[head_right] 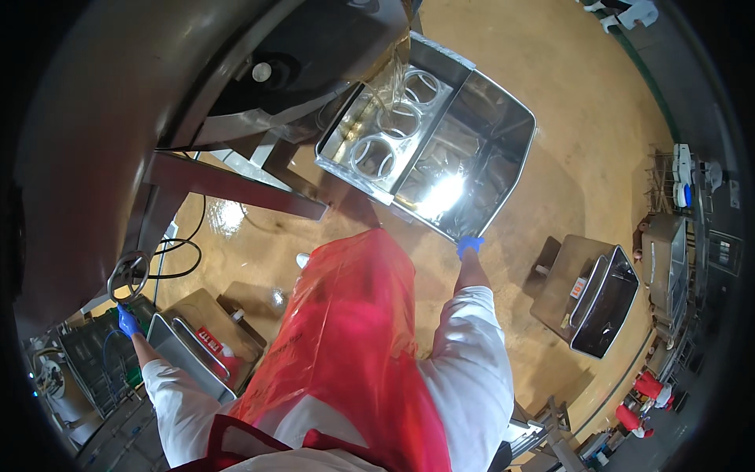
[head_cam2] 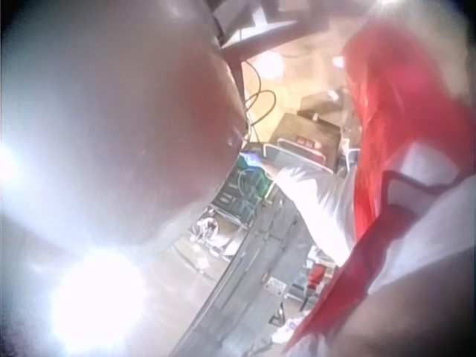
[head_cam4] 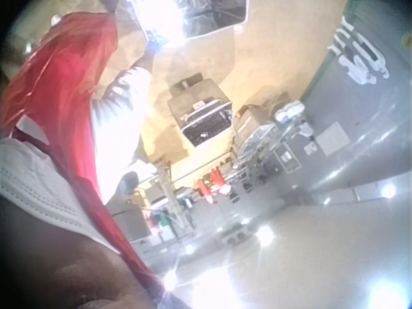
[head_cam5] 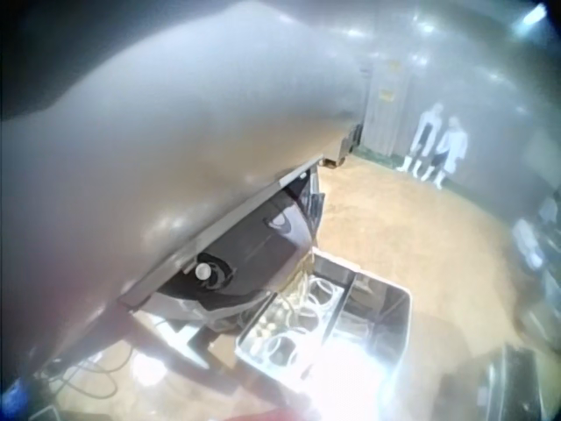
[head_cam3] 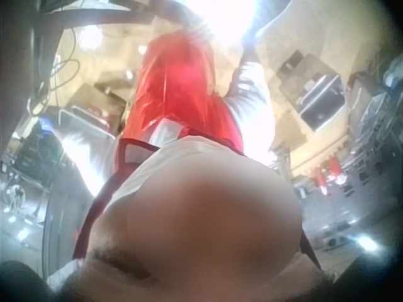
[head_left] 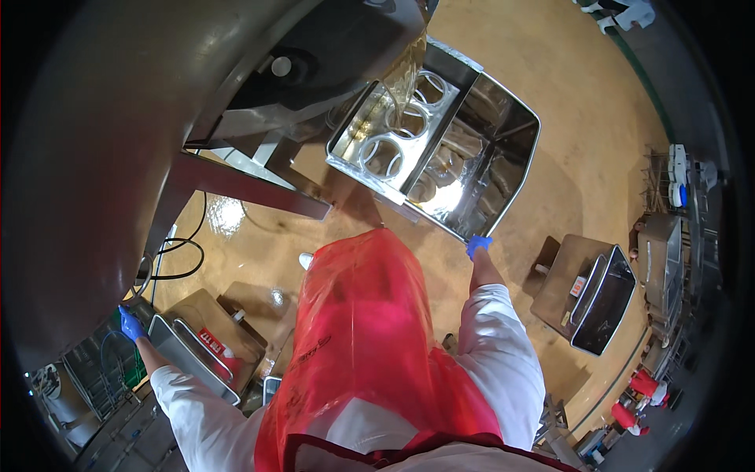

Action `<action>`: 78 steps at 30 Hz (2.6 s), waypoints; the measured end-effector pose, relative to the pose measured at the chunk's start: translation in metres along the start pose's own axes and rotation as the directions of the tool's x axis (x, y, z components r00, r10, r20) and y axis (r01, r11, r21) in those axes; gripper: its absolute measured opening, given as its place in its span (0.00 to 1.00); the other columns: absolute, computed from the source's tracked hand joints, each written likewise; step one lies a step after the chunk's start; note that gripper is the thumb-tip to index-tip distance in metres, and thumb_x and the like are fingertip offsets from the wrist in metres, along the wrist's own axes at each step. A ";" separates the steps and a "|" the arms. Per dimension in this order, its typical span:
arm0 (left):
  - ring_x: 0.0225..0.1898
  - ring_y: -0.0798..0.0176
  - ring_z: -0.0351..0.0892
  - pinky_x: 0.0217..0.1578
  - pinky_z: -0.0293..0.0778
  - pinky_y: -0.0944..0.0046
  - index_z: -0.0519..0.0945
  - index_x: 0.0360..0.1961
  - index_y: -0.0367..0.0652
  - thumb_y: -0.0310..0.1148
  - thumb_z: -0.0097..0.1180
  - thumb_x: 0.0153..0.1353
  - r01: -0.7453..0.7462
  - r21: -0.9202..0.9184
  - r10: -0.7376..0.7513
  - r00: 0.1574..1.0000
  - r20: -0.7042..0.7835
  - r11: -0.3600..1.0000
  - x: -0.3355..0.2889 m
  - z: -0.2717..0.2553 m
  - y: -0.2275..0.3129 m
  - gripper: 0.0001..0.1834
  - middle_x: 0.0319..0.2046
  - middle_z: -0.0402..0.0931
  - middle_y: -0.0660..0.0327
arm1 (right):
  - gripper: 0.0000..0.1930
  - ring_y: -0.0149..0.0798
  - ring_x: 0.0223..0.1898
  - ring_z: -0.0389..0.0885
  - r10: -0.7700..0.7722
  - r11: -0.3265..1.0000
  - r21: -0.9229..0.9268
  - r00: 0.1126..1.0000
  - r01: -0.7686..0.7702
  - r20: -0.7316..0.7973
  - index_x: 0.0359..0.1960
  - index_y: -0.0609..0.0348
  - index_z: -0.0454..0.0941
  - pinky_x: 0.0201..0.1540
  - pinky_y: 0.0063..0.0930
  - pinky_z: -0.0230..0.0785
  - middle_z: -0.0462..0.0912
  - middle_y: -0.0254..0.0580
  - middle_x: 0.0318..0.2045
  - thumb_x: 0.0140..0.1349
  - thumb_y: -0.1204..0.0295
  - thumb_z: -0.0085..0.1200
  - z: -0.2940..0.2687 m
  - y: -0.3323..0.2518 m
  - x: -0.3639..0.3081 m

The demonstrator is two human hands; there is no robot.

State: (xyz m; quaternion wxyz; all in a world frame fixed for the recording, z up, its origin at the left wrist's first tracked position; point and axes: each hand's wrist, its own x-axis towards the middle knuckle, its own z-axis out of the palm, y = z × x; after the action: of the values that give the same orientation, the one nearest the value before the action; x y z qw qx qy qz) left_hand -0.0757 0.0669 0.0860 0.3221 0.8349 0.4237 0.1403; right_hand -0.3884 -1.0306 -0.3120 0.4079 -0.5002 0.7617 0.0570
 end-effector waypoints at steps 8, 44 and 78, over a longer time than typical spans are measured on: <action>0.16 0.73 0.62 0.18 0.57 0.67 0.89 0.44 0.42 0.64 0.50 0.72 -0.002 -0.061 0.000 1.000 -0.026 0.998 0.002 -0.004 -0.002 0.33 0.18 0.71 0.70 | 0.22 0.39 0.16 0.74 0.044 0.998 -0.052 0.998 -0.041 0.051 0.62 0.45 0.53 0.14 0.35 0.62 0.78 0.48 0.25 0.74 0.59 0.49 -0.001 -0.012 -0.015; 0.16 0.69 0.70 0.18 0.64 0.63 0.88 0.51 0.45 0.61 0.44 0.74 0.040 -0.137 -0.035 0.999 0.041 0.990 0.026 -0.001 -0.046 0.32 0.20 0.76 0.63 | 0.16 0.50 0.45 0.86 -0.275 0.121 -0.052 0.084 0.991 0.958 0.44 0.53 0.85 0.51 0.40 0.77 0.87 0.48 0.43 0.70 0.56 0.53 0.181 0.081 -0.378; 0.24 0.53 0.83 0.28 0.78 0.54 0.86 0.32 0.39 0.56 0.48 0.72 -0.010 -0.230 -0.006 0.997 -0.073 0.973 0.001 -0.017 -0.033 0.30 0.25 0.83 0.51 | 0.14 0.32 0.24 0.83 -0.257 0.553 -0.198 0.391 0.809 0.884 0.43 0.56 0.88 0.30 0.28 0.76 0.88 0.42 0.31 0.72 0.61 0.52 0.143 0.114 -0.268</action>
State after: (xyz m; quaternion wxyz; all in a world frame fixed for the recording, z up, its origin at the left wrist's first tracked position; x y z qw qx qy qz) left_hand -0.1043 0.0888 0.0776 0.4009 0.7867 0.4152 0.2192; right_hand -0.3553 -0.7123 -0.2612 0.5000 -0.7554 0.2194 0.3624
